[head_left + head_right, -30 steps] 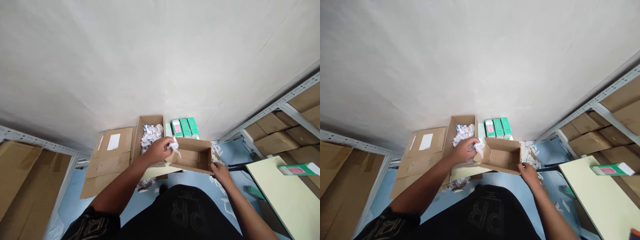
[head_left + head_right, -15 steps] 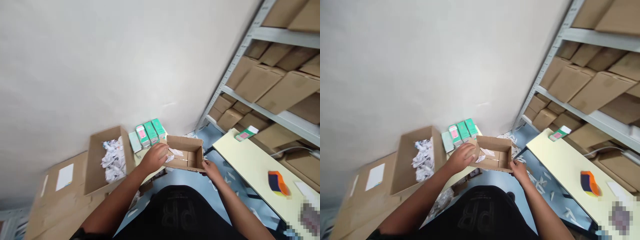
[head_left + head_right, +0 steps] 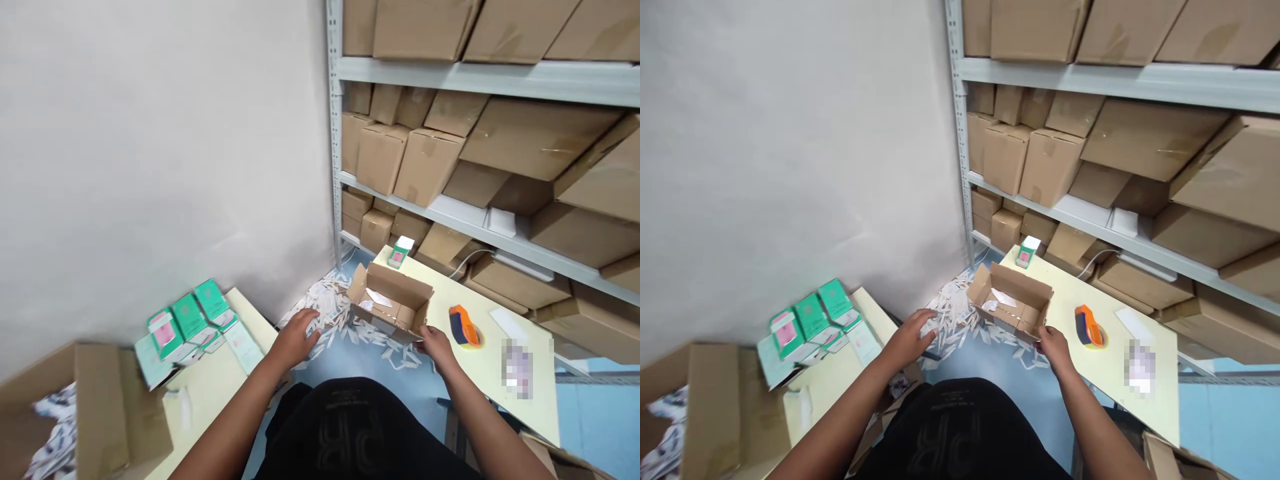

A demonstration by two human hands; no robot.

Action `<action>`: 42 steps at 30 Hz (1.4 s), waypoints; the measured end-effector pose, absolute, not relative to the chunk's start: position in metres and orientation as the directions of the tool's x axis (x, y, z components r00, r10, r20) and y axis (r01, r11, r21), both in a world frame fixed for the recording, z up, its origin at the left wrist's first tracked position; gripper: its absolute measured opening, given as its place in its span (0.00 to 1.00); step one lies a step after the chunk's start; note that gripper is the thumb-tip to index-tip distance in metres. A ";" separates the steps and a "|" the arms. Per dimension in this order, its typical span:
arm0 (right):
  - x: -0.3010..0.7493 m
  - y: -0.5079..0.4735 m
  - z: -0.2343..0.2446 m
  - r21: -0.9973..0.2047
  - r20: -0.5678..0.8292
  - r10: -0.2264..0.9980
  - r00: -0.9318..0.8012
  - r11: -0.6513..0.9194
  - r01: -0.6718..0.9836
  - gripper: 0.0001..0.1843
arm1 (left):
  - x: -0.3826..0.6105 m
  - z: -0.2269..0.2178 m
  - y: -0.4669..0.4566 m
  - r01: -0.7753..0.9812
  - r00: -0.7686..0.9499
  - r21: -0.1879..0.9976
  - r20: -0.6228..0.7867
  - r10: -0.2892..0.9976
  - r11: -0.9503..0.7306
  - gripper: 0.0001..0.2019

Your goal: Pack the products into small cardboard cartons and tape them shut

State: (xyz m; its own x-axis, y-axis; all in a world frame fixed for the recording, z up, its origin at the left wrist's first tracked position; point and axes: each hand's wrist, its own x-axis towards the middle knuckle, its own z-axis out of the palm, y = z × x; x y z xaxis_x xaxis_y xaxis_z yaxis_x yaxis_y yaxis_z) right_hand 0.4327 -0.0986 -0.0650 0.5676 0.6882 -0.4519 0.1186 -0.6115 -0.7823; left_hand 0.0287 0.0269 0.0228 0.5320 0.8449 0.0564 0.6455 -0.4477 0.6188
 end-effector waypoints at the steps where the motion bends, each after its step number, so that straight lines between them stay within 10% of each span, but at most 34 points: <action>1: 0.447 -0.100 -0.068 -0.780 -0.469 0.657 0.590 -0.621 0.071 0.19 | 0.040 0.020 0.035 0.636 0.568 0.613 0.039 0.822 -0.468 0.19; 17: 0.532 -0.042 -0.101 -0.669 -0.712 0.385 0.588 -0.628 -0.398 0.24 | 0.220 0.000 0.242 0.478 0.819 0.658 -0.095 0.566 -0.582 0.16; 25: 0.538 -0.047 -0.058 -0.570 -0.552 0.308 0.775 -0.818 -0.080 0.33 | 0.380 0.030 0.302 0.486 0.852 0.442 -0.050 0.520 -0.754 0.19; 32: 0.541 -0.070 -0.034 -0.598 -0.360 0.323 0.876 -0.800 0.049 0.27 | 0.512 0.008 0.306 0.710 0.692 0.192 -0.374 0.618 -0.678 0.37; 42: 0.544 -0.081 -0.030 -0.787 -0.339 0.469 0.815 -0.616 0.027 0.20 | 0.508 -0.005 0.359 0.824 0.542 0.376 -0.300 0.785 -0.424 0.24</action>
